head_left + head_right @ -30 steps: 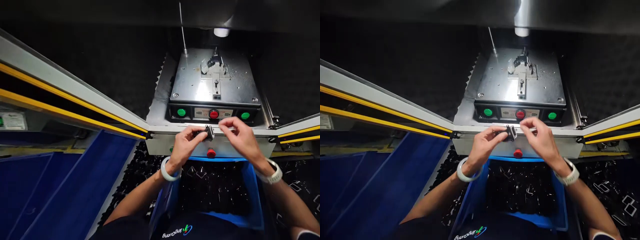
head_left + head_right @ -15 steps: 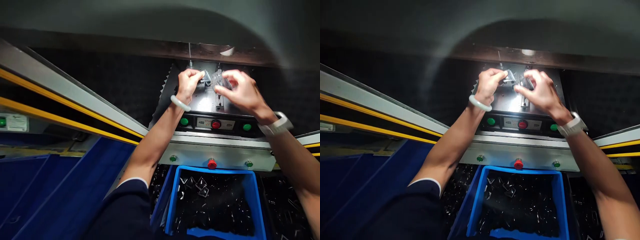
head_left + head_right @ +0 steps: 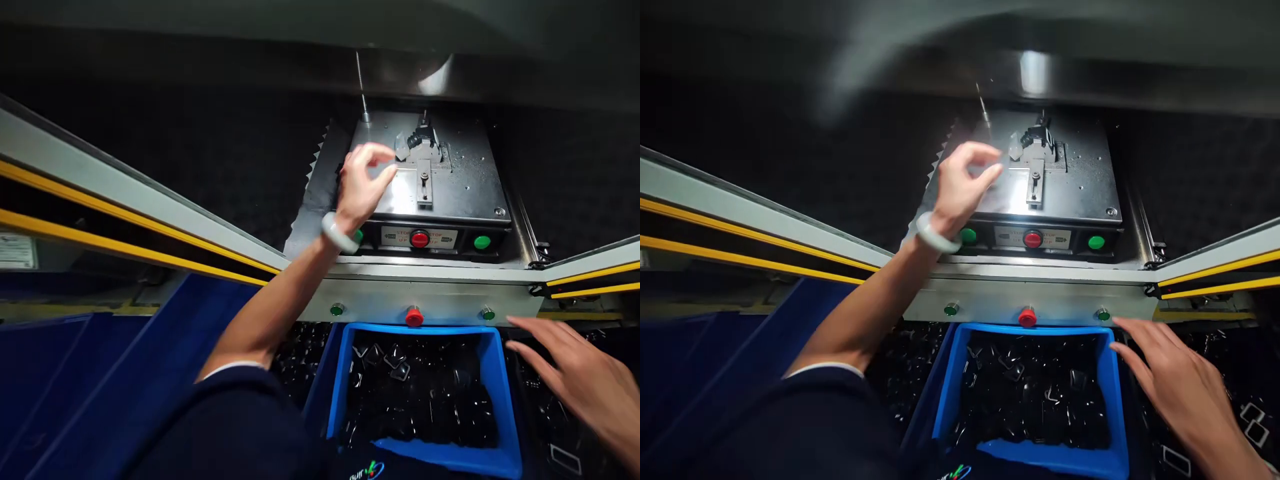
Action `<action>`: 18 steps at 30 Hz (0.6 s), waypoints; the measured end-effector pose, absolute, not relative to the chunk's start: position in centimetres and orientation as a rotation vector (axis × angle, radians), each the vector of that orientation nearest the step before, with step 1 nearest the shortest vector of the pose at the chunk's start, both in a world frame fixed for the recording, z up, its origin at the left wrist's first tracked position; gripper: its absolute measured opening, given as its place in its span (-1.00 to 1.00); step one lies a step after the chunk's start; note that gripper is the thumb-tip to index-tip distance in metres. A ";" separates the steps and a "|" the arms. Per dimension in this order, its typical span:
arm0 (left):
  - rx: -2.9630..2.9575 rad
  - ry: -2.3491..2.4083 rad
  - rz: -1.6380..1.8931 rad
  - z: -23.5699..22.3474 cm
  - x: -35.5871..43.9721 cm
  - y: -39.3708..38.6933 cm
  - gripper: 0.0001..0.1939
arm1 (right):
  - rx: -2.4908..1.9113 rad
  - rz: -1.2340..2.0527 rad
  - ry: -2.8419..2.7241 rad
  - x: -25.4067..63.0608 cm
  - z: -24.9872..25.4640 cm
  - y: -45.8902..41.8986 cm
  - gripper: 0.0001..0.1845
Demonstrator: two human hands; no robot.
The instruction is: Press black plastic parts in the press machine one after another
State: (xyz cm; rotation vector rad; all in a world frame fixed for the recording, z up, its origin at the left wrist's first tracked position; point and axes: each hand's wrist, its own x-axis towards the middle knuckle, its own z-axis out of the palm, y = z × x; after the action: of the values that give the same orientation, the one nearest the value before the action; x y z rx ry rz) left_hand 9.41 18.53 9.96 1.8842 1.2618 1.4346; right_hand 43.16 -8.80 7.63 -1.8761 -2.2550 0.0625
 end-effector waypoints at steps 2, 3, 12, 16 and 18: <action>1.885 1.374 1.362 8.2 6.8 12.0 -0.87 | -1.911 0.091 -2.301 42.2 6.1 -6.6 -0.51; 1.893 1.447 1.287 7.1 5.4 8.9 -0.86 | -1.936 0.109 -2.312 42.1 5.3 -5.6 -0.53; 2.244 1.509 0.389 -0.4 -3.5 0.7 -0.67 | -2.139 0.379 -2.254 42.8 1.7 -3.4 -0.82; 2.421 1.555 0.236 -0.5 -3.6 1.2 -0.65 | -2.088 0.245 -2.278 42.2 1.4 -3.3 -0.80; 2.455 1.622 0.231 -0.5 -3.1 0.6 -0.65 | -2.080 0.169 -2.293 41.8 1.5 -3.7 -0.77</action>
State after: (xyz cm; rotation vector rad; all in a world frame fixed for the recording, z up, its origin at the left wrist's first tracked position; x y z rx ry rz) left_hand -3.06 0.64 -0.53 2.4548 1.6222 0.2311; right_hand 41.83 -3.70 1.49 -2.0801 -2.2932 0.1693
